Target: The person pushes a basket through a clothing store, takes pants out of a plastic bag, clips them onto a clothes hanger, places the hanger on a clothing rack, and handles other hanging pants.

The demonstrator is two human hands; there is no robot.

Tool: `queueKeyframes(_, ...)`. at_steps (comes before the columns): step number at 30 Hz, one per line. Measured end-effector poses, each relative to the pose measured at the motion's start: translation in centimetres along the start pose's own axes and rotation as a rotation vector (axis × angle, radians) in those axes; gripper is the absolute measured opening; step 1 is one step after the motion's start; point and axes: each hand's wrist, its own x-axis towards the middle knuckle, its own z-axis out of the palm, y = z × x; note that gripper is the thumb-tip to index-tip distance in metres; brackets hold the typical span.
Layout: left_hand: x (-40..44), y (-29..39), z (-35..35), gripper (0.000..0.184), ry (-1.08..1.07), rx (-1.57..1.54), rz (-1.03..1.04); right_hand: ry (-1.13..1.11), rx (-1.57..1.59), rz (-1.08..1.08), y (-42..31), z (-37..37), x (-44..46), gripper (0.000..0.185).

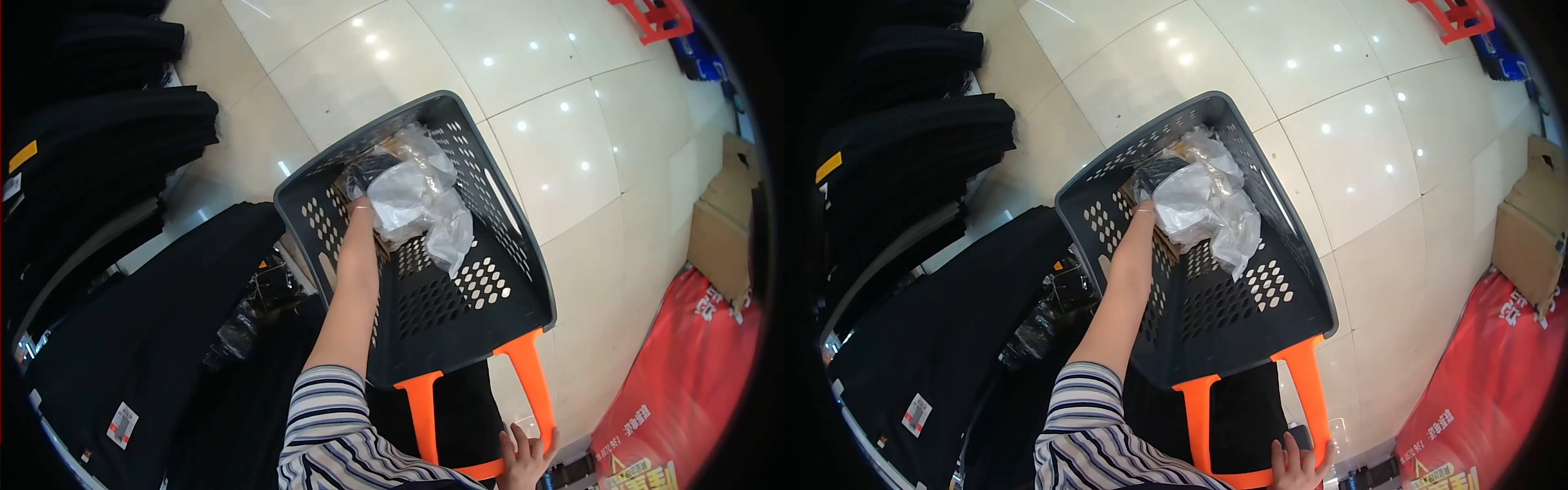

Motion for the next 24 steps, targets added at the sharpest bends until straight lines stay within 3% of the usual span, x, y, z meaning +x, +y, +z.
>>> queueKeyframes(4, -3.6, -0.8, -5.3, 0.029, -0.096, 0.659, 0.791, 0.000, -0.025, 0.005, -0.5, 0.8, -0.4, 0.031)
queueKeyframes(5, -4.5, -1.7, -6.4, 0.025, -0.220, 0.503, 0.916, 0.018, -0.007, 0.010, -0.9, 1.0, -0.3, 0.033)
queueKeyframes(7, -8.6, -2.4, -6.6, 0.016, -0.325, 0.184, 0.901, 0.050, -0.009, -0.021, -0.9, 1.0, -0.7, 0.031)
queueKeyframes(8, -14.2, -1.5, -8.5, 0.013, -0.420, 0.171, 0.940, 0.044, -0.019, -0.026, -0.6, 0.7, -0.9, 0.032)
queueKeyframes(10, -17.1, -3.0, -8.4, 0.013, -0.714, -0.078, 0.799, 0.079, -0.022, -0.056, -0.8, -0.1, -1.1, 0.032)
queueKeyframes(13, -29.0, -2.6, -16.3, 0.019, -0.863, -0.100, 0.936, 0.128, -0.006, -0.107, -0.9, -0.8, -1.4, 0.035)
queueKeyframes(15, -34.9, -2.2, -22.4, 0.020, -0.944, -0.113, 0.933, 0.048, 0.053, -0.168, -1.3, -3.3, -2.3, 0.045)
queueKeyframes(17, -40.6, -0.8, -29.1, 0.015, -0.911, -0.090, 1.188, -0.050, 0.246, -0.271, -1.1, -5.8, -1.9, 0.057)
queueKeyframes(19, -47.1, 0.5, -35.9, 0.024, -1.208, -0.490, 0.902, -0.177, 0.560, -0.419, 0.8, -7.9, -1.8, 0.070)
queueKeyframes(20, -48.2, 0.9, -38.5, 0.040, -1.410, -0.580, 0.875, -0.082, 0.905, -0.381, 1.1, -5.9, -1.0, 0.076)
queueKeyframes(21, -50.6, 1.1, -41.8, 0.043, -1.595, -0.718, 0.636, 0.020, 1.244, -0.339, 1.2, -3.6, 0.4, 0.081)
queueKeyframes(23, -53.3, 1.3, -46.6, 0.048, -1.902, -0.844, 0.548, 0.296, 1.467, -0.177, -2.5, -4.3, 1.6, 0.073)
queueKeyframes(24, -55.0, 1.1, -48.8, 0.051, -1.801, -0.857, 0.467, 0.224, 1.730, -0.196, -4.0, -5.1, 2.0, 0.068)
